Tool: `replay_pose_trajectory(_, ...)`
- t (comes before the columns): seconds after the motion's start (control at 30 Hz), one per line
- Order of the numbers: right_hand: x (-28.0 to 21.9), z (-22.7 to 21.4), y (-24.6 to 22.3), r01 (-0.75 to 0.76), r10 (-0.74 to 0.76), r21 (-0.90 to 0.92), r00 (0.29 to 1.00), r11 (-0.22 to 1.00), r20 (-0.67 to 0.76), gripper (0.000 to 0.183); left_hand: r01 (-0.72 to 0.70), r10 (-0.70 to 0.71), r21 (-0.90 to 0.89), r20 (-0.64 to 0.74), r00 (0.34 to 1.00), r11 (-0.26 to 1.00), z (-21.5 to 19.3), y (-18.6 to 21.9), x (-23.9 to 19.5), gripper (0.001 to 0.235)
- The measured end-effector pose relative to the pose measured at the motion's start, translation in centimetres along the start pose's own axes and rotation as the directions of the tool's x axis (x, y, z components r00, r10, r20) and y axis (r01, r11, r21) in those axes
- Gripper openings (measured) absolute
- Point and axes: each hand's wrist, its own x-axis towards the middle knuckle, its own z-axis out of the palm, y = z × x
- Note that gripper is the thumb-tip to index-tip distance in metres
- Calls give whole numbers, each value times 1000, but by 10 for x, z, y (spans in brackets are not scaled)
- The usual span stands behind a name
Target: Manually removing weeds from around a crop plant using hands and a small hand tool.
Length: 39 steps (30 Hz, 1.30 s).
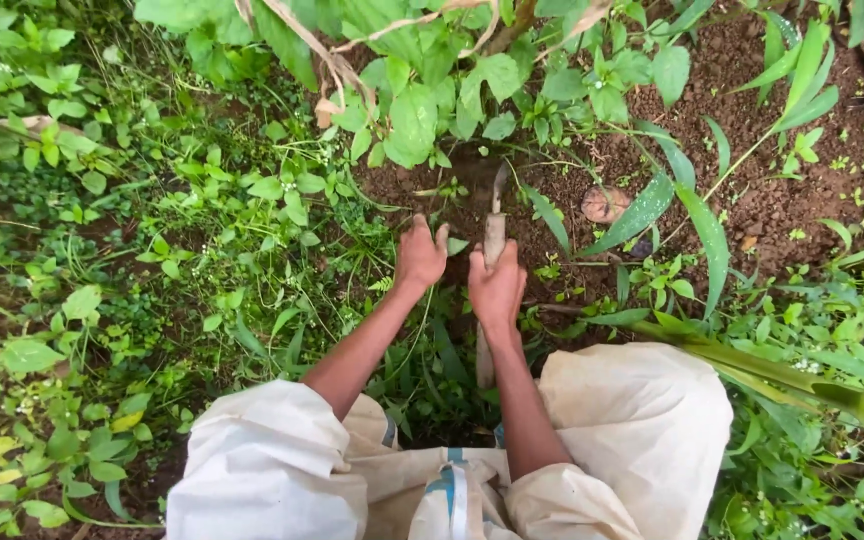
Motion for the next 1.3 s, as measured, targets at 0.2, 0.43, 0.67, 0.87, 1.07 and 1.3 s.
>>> replay_pose_trajectory(0.2,-9,-26,-33,216,-177,205,965,955,-191,10,-100,100,8,-11,995,995,31,-49,25,48)
replay_pose_trajectory(0.43,-19,-37,-36,212,-93,373,946,903,-312,6,-435,155,563,476,866,703,71,-96,17,24)
replay_pose_trajectory(0.67,-8,-37,-17,-136,332,638,923,758,-197,18,-377,31,591,511,859,713,-17,-22,-71,41)
replay_pose_trajectory(0.87,60,-24,-15,-136,279,640,952,756,-127,28,-240,95,438,327,940,866,-74,33,-113,55)
replay_pose_trajectory(1.07,57,-5,3,-157,169,425,986,892,11,37,-599,562,336,211,800,727,-30,42,-69,41)
replay_pose_trajectory(1.3,59,15,49,-55,79,523,997,851,-24,35,-719,649,347,311,694,603,10,87,-31,44)
